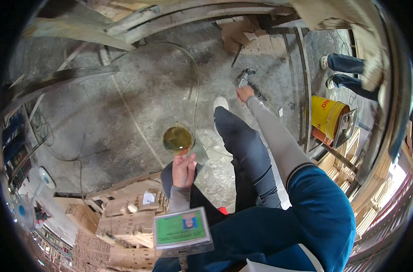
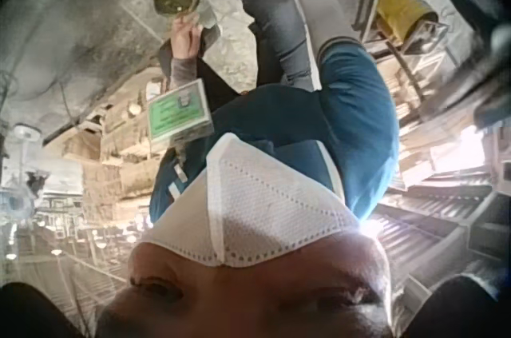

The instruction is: The person applies a liquid finish to the slots of stacked wooden chair parts using a brush. They then pour liquids from bottles into a container and mix the contents with a power drill while squatting on the floor.

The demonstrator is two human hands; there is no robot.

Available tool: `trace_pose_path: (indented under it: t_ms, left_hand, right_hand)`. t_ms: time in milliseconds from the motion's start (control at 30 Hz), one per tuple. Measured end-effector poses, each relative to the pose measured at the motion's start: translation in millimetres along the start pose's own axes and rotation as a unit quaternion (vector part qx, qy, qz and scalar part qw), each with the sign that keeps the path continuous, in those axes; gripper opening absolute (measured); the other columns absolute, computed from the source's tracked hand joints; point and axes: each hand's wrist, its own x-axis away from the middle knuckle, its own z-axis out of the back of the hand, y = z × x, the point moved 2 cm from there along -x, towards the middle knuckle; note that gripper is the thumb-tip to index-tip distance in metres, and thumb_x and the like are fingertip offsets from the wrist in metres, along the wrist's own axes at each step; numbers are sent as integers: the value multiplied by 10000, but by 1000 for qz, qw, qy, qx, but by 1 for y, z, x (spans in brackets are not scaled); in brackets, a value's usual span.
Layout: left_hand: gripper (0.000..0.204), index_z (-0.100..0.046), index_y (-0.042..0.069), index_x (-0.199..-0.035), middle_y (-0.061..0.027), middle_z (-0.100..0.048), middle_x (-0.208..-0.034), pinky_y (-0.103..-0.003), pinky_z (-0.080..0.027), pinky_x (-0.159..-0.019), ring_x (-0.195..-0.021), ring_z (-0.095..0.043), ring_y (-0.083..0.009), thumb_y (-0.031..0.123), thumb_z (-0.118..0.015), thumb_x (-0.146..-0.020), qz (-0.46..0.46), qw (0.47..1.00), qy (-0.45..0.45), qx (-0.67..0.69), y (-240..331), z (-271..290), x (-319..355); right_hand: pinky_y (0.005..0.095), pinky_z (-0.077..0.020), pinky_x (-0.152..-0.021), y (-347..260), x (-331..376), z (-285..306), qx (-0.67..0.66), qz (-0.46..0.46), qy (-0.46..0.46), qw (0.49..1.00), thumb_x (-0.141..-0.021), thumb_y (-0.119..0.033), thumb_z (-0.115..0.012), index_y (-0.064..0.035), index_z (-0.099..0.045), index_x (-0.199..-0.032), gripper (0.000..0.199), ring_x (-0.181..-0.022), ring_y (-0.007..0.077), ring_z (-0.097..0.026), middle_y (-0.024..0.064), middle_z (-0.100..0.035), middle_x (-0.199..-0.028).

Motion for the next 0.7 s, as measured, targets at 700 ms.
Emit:
trace_pose_path:
  t_ms: [700]
  left_hand:
    - [322,-515,60,-1055,8,-569,-953,-208,-409,-669,-785,-522,-70,-49,-569,-756,55,958,-113,-257,-85,72,-406]
  right_hand:
    - [376,-496,-709,168,-310,-93,-65,-148,100,982,-756,-348,-585,44,-613,-821,399,-822,309,-611,234,-609,-854]
